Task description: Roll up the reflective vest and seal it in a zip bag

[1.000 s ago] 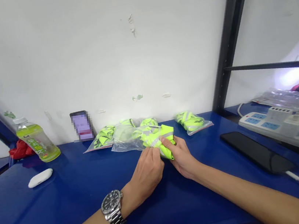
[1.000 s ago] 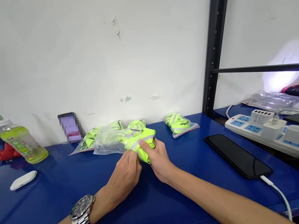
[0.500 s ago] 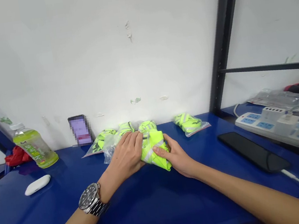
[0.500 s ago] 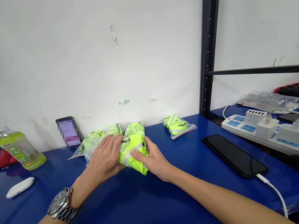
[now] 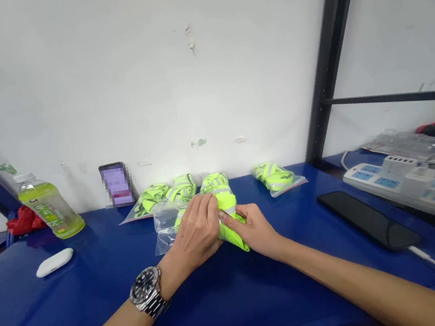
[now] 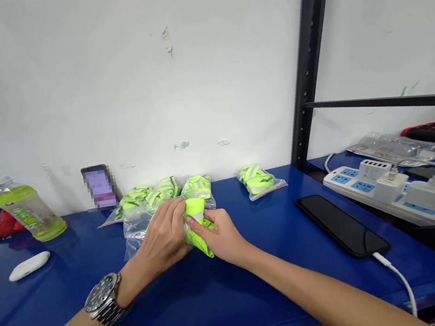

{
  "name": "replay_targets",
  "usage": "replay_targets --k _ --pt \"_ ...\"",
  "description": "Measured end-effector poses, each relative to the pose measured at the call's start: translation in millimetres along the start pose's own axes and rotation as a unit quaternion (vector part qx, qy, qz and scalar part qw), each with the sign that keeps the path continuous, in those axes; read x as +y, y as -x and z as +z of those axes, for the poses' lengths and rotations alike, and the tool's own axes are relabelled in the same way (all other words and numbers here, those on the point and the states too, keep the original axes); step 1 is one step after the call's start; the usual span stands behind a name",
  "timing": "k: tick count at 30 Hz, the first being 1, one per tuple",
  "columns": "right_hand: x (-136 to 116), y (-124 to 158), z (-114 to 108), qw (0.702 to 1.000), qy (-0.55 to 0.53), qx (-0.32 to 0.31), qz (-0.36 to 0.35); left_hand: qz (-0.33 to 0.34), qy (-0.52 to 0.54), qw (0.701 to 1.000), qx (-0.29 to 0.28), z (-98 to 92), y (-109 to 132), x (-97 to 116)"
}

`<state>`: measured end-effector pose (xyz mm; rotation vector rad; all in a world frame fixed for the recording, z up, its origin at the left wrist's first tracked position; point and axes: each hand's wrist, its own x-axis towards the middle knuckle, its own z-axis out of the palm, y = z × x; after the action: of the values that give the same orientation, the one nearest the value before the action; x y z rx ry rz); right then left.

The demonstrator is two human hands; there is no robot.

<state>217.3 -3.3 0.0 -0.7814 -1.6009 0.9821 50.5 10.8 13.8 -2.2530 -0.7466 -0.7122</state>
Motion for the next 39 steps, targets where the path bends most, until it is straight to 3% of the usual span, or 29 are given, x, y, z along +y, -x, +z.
replay_targets --k 7,10,15,20,26,28,30,32,33,34,39 --pt "-6.3 3.6 -10.4 0.991 -0.074 -0.071 0.081 0.032 0.007 0.999 0.013 -1.5 1.1 2.8" --pt "-0.3 5.1 -8.6 0.992 -0.086 -0.057 0.078 0.057 -0.010 0.998 -0.017 -6.0 -0.2 7.0" --pt "10.0 2.2 -3.6 0.997 0.060 -0.030 0.029 0.075 -0.034 0.995 -0.049 -9.7 -0.2 10.8" --pt "16.4 -3.9 5.8 0.960 0.280 -0.001 0.017 0.095 -0.026 0.995 -0.016 -10.9 -3.4 13.8" --pt "8.6 -14.8 8.4 0.945 0.326 0.010 0.036 0.103 0.022 0.994 -0.037 -9.3 -2.1 15.0" --pt "-3.3 -14.5 -2.8 0.952 0.304 -0.032 0.021 0.089 0.037 0.994 -0.047 -8.2 0.5 11.4" --pt "-15.5 -12.6 -17.4 0.966 0.216 -0.140 -0.007 0.055 0.056 0.996 -0.042 -6.7 2.8 6.2" --pt "-22.5 -10.5 -29.0 0.961 0.110 -0.256 -0.008 0.015 0.081 0.996 -0.023 -4.5 4.6 1.2" --pt "-22.9 -9.7 -31.9 0.956 0.094 -0.276 -0.017 0.003 0.094 0.995 -0.015 -3.4 5.2 -0.4" --pt "-21.5 -9.0 -32.6 0.956 0.101 -0.273 -0.030 -0.002 0.104 0.994 -0.012 -2.5 5.7 -1.1" --pt "-3.5 -7.2 -15.7 0.961 0.231 -0.128 -0.082 0.039 0.096 0.994 -0.041 -4.6 4.5 8.4"
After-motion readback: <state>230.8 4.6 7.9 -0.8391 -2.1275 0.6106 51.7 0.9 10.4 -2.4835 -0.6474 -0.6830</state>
